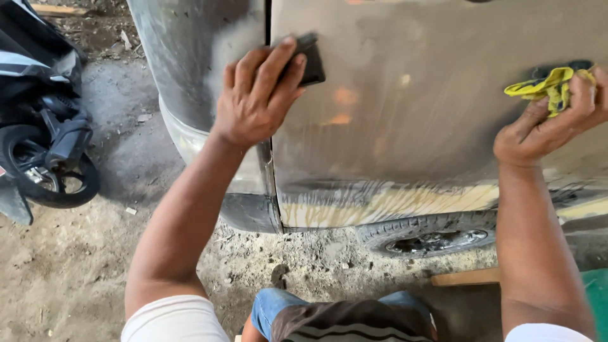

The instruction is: The person sands the surface of a car door using a sanding block and a yellow cloth. They repeatedly dip the tools into a green bucket of water to clean them before resuming sanding on the door panel.

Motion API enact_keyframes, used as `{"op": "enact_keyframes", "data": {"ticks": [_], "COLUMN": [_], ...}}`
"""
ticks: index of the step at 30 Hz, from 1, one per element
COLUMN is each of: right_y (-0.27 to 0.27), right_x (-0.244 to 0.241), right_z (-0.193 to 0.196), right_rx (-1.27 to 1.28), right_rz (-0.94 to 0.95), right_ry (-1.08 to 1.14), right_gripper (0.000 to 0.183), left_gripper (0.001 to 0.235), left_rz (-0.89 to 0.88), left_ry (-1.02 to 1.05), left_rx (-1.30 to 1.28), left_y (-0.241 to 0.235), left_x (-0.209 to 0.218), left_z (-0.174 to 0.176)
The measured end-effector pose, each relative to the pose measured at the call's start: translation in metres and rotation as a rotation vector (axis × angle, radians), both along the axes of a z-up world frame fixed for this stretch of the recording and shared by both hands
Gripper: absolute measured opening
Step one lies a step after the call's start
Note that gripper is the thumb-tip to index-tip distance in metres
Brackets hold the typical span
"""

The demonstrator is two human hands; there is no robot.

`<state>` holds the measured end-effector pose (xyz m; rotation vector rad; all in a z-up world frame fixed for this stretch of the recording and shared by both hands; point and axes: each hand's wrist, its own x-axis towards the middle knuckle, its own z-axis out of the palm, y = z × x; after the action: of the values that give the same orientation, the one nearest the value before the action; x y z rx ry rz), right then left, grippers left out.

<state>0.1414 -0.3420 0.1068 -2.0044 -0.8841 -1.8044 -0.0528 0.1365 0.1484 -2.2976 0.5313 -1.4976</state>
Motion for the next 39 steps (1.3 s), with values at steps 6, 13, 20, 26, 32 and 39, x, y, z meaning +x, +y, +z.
{"op": "enact_keyframes", "data": {"ticks": [6,13,20,26,32,39], "right_y": [-0.001,0.010,-0.005,0.016,0.009,0.007], "right_x": [-0.001,-0.018,0.001,-0.022,-0.014,-0.019], "right_z": [0.000,0.014,-0.004,0.009,0.010,0.017], "right_rx": [0.003,0.033,0.026,0.135,0.148,0.114], "right_rz": [0.042,0.069,0.131,0.140,0.099,0.110], "right_ry": [-0.004,0.019,0.030,0.056,0.034,-0.002], "right_gripper": [0.034,0.029,0.036,0.035,0.030,0.032], "left_gripper": [0.042,0.043,0.042,0.048,0.045,0.050], "left_rz": [-0.068,0.108,-0.099,-0.169,-0.103,0.036], "left_ry": [0.028,-0.072,-0.202,-0.144,0.018,-0.236], "left_rx": [0.253,0.006,0.284,0.548,0.026,0.735], "left_y": [-0.016,-0.054,-0.099,-0.115,-0.155,-0.178], "left_x": [0.016,0.058,0.066,0.063,0.071,0.076], "left_z": [-0.191,0.030,-0.123,-0.083,0.053,-0.148]}}
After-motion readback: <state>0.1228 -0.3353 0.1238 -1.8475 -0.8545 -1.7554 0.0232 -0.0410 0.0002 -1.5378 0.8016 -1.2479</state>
